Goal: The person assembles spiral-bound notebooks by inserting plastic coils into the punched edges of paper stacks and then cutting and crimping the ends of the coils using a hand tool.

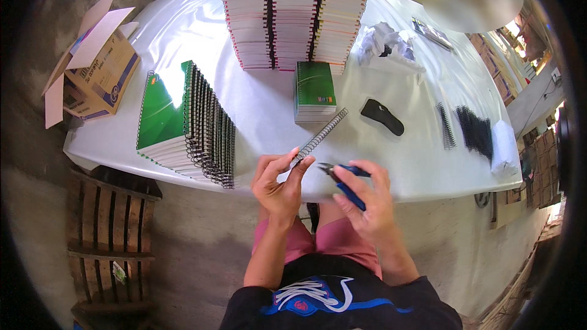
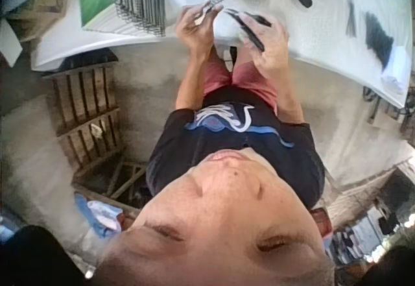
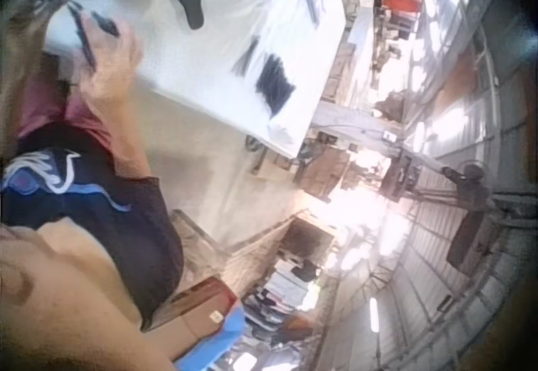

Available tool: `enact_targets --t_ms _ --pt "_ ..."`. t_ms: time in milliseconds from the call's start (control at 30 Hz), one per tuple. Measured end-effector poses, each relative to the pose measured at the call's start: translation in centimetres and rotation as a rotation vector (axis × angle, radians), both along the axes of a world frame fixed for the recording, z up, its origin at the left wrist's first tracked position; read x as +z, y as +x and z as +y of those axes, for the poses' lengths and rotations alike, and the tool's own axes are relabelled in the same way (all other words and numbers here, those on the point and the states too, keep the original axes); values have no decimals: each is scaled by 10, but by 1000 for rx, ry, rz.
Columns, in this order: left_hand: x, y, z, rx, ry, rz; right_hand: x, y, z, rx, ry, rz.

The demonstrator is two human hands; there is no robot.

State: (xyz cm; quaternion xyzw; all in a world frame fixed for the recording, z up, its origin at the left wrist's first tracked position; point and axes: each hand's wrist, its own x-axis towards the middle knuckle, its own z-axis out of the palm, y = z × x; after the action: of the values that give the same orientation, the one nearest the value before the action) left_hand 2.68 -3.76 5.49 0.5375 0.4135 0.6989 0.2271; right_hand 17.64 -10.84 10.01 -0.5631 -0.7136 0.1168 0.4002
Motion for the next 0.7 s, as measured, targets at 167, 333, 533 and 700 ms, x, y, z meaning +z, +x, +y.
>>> enact_targets --t_ms 167,333,533,700 --pt "5 -2 -2 86 83 80 15 -15 5 30 51 -118" --pt "5 -4 -2 105 125 123 19 -14 6 28 38 -186" --pt "4 -3 0 130 214 171 21 -8 5 110 -133 -93" --pt "1 -2 -1 111 317 164 14 2 4 407 -554 614"
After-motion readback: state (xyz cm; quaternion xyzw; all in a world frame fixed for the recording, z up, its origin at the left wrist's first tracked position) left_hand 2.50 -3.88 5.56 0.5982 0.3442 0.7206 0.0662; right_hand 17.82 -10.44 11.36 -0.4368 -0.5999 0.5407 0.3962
